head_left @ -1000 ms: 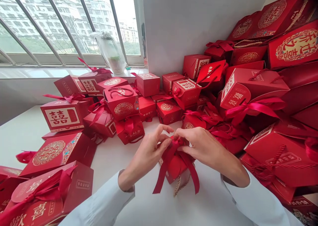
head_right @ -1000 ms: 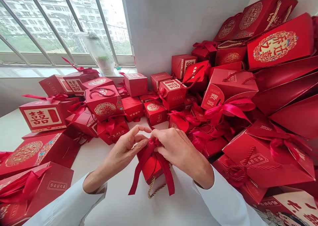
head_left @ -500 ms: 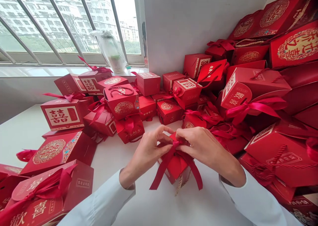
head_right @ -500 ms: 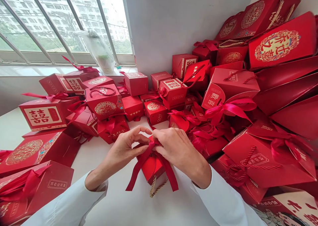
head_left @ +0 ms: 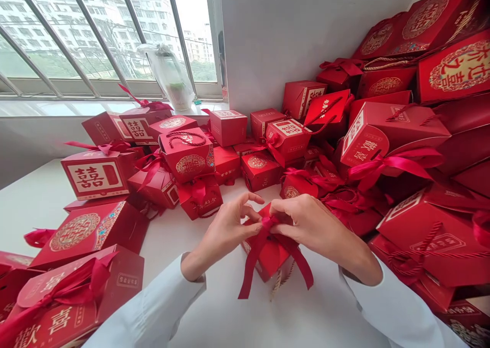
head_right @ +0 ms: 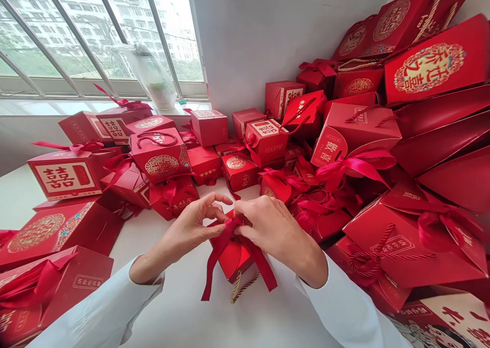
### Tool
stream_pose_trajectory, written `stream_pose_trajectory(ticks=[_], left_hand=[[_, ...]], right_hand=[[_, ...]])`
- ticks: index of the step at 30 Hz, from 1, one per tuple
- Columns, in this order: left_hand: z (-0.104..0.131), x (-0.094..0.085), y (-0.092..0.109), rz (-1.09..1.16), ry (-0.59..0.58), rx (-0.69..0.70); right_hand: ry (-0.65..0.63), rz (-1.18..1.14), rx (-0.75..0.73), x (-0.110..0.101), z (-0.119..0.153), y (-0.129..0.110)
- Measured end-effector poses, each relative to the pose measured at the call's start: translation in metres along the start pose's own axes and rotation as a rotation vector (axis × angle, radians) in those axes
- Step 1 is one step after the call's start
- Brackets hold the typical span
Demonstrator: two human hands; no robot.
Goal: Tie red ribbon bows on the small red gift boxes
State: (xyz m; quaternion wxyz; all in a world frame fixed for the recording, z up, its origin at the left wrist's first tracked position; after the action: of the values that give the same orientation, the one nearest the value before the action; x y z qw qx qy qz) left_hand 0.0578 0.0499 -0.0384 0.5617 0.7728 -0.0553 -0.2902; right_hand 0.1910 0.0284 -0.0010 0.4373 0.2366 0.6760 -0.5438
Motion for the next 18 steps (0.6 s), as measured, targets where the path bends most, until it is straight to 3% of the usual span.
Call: stream_pose_trajectory(ticks=[5,12,18], left_hand=[[0.0,0.0,0.001,-0.012,-0.018,-0.021],[0.001,0.0,0.002,-0.041,-0.036,-0.034],[0.004,0.0,0.016,-0.064,-0.146,-0.038]], right_hand=[[-0.141,-0.233,0.03,0.001,0.0,0.007],[-0.13,-0.254,0.056,0.004,-0.002,0.013],[-0.077,-0.195,0.065,0.003,-0.007,0.015]])
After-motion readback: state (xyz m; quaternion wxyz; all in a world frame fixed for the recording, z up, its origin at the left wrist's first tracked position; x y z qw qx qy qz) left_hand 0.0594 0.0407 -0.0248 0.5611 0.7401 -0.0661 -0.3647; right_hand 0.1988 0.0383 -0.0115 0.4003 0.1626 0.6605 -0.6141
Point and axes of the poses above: each hand's wrist, its own z-axis away from the middle knuckle, its own x-axis out of the palm, y = z × x, the point moved 6 cm from there along -z, towards the middle knuckle, and after that the axes turned 9 degrees about x, right-handed, at the moved point
